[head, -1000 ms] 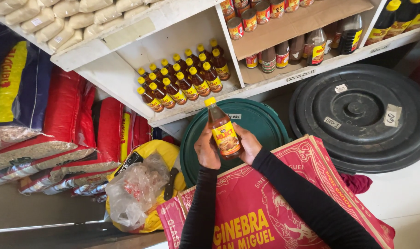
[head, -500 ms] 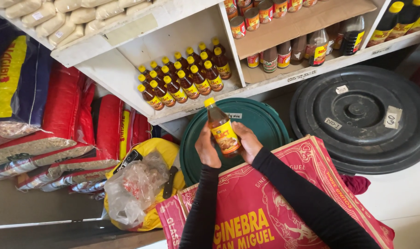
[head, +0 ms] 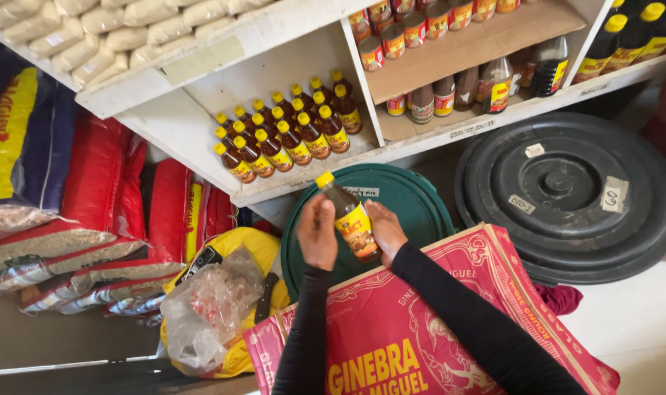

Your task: The recorder picks up condiment bottles from a shelf to inspect their labels before placing them back.

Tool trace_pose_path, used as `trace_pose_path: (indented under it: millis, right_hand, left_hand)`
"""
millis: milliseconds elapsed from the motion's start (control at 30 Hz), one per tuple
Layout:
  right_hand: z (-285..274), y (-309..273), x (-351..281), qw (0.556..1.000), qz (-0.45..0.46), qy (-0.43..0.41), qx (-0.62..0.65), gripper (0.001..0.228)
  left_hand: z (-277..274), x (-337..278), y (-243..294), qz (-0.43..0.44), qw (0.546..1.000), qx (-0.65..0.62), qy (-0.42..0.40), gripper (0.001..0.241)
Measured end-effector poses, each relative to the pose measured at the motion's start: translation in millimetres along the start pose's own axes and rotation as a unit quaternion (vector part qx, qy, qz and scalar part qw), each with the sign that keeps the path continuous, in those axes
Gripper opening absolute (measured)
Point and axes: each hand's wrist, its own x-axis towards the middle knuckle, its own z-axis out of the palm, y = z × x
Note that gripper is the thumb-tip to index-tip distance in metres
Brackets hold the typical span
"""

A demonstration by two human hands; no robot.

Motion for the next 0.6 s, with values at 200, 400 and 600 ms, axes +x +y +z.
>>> trace_pose_path:
  millis: [200,400,600]
  right_hand:
    - [5,0,12,0.995,-0.023,0.075,-0.063,0.029]
    - [-3,-12,60,0.994,-0.027,0.047,-0.094,0.029]
    - [-17,-13,126,0.985,-0.081,0.102,-0.111,0.033]
  left_hand:
    - [-23,49,22,-0.087,0.993,0.026,-0.075,0.04]
    - [-17,90,22,-0.189,0.969,-0.033,-0.154,0.034]
    - [17,94,-34,-0.237,0.968,-0.024,-0.074,0.065]
